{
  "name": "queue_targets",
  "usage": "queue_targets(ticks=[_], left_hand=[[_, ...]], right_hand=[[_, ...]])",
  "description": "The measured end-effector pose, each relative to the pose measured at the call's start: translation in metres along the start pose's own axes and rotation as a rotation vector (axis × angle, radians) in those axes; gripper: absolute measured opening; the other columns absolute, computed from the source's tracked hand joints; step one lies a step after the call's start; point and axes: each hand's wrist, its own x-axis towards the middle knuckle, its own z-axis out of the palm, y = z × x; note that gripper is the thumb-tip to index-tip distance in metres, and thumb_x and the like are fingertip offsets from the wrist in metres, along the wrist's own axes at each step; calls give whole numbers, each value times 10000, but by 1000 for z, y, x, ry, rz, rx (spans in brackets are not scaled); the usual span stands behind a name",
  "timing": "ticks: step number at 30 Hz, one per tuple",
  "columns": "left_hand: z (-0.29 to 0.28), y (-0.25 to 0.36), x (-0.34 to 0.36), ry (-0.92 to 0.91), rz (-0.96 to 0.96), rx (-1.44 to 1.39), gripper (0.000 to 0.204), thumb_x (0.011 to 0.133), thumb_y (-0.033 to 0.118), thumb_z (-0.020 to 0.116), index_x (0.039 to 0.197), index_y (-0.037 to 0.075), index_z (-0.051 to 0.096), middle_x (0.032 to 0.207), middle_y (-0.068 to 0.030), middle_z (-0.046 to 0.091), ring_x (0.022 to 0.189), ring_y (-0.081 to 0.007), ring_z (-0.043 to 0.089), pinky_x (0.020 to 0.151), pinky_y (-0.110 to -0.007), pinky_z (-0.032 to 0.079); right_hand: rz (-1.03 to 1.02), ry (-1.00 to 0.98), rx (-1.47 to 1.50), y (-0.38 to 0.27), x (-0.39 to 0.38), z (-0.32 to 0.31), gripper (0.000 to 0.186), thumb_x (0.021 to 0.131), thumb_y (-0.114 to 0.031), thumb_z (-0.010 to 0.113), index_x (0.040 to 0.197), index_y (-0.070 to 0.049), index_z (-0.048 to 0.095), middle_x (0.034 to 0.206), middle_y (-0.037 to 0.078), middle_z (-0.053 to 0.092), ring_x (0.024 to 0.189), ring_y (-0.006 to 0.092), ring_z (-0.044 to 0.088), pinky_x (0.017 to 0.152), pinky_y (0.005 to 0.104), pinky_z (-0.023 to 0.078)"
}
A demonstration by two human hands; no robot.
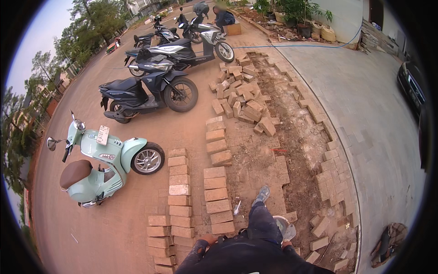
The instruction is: The person scoops mortar from a bucket using a trowel and applies it to the ground and bricks. They then place and adjust the bricks to form a patterned walkway, occasionally tapping them with the trowel to level them.
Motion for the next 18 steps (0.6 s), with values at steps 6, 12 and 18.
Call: queue_targets(ticks=[6,12,18], left_hand=[[-123,69,117,175,264,180,621,851,649,616,975,64,781,933,-238,730,904,-385,711,864,-468,530],[-316,214,32,116,367,-34,446,855,460,655,772,26,720,696,-173,666,659,-304,653,664,-429,499],[-435,308,15,63,502,92,392,842,315,656,644,-14,578,556,-166,521,523,-234,543,553,-425,420]], right_hand=[[-264,213,217,-130,115,-162,473,873,-386,682,1141,1,721,1104,222,733,1047,367,707,832,441,571],[-197,198,1145,-274,95,-330,106,798,-59,714,828,21,651,673,98,648,492,189,604,443,346,486],[-55,270,1203,-347,82,-381,148,796,-98,738,821,0,630,655,82,633,483,166,591,433,329,468]])
